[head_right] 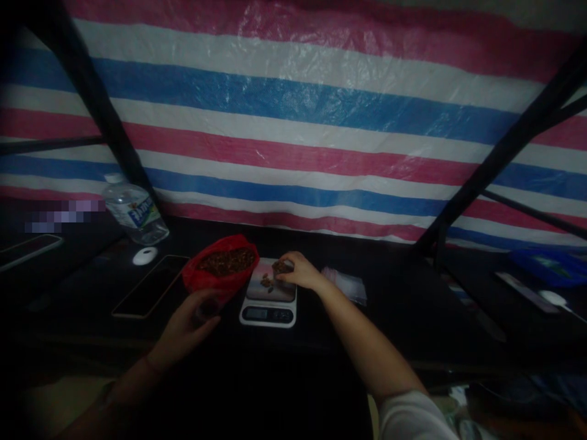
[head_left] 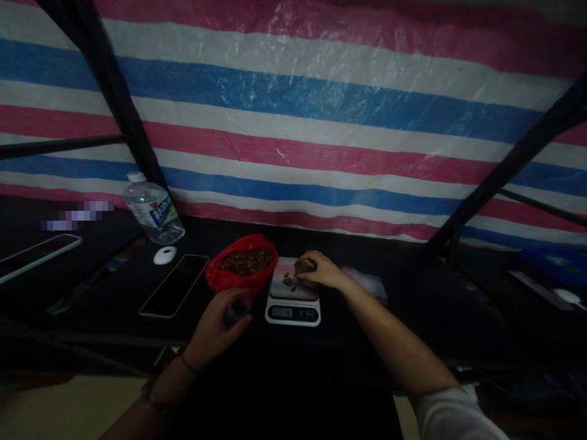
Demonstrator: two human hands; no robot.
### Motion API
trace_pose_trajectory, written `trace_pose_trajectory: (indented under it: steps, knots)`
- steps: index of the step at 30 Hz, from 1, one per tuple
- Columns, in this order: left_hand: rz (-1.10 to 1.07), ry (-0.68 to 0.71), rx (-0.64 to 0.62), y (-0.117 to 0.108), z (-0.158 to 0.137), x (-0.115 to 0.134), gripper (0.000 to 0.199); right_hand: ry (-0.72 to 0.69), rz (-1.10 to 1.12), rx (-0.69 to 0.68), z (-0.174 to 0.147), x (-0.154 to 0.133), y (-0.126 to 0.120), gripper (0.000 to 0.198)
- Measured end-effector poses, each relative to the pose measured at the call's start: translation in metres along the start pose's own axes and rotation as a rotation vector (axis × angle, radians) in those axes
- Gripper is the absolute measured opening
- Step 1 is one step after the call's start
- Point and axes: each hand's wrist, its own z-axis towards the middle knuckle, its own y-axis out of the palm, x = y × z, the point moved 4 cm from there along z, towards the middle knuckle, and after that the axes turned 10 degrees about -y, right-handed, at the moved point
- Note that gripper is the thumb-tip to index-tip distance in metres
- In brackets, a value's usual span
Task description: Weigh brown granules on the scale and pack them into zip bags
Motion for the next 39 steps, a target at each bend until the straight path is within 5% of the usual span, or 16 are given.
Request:
trace_pose_trajectory:
  steps: [6, 10, 15, 21, 30, 39]
  knots:
    - [-0.108, 0.025, 0.051, 0.005, 0.039, 0.036, 0.046, -0.041, 0.253, 0.134, 0.003, -0.021, -0.007, 0.029]
    - [-0.206, 0.073, -0.044, 0.024, 0.073, 0.058, 0.046, -0.058, 0.386, 0.203, 0.006, -0.043, -0.003, 0.034]
    - [-0.309, 0.068, -0.112, 0.04, 0.074, 0.063, 0.041, 0.021, 0.27, 0.3, -0.001, -0.052, 0.001, 0.047]
    - [-0.314, 0.04, -0.102, 0.032, 0.063, 0.062, 0.04, -0.12, -0.025, 0.184, 0.0, -0.084, -0.002, 0.036]
    - [-0.375, 0.022, -0.088, 0.028, 0.063, 0.058, 0.038, -0.341, -0.183, -0.054, 0.007, -0.128, -0.005, 0.031]
    - [-0.438, 0.08, -0.023, 0.028, 0.059, 0.055, 0.047, -0.327, -0.143, -0.043, 0.011, -0.144, -0.013, 0.038]
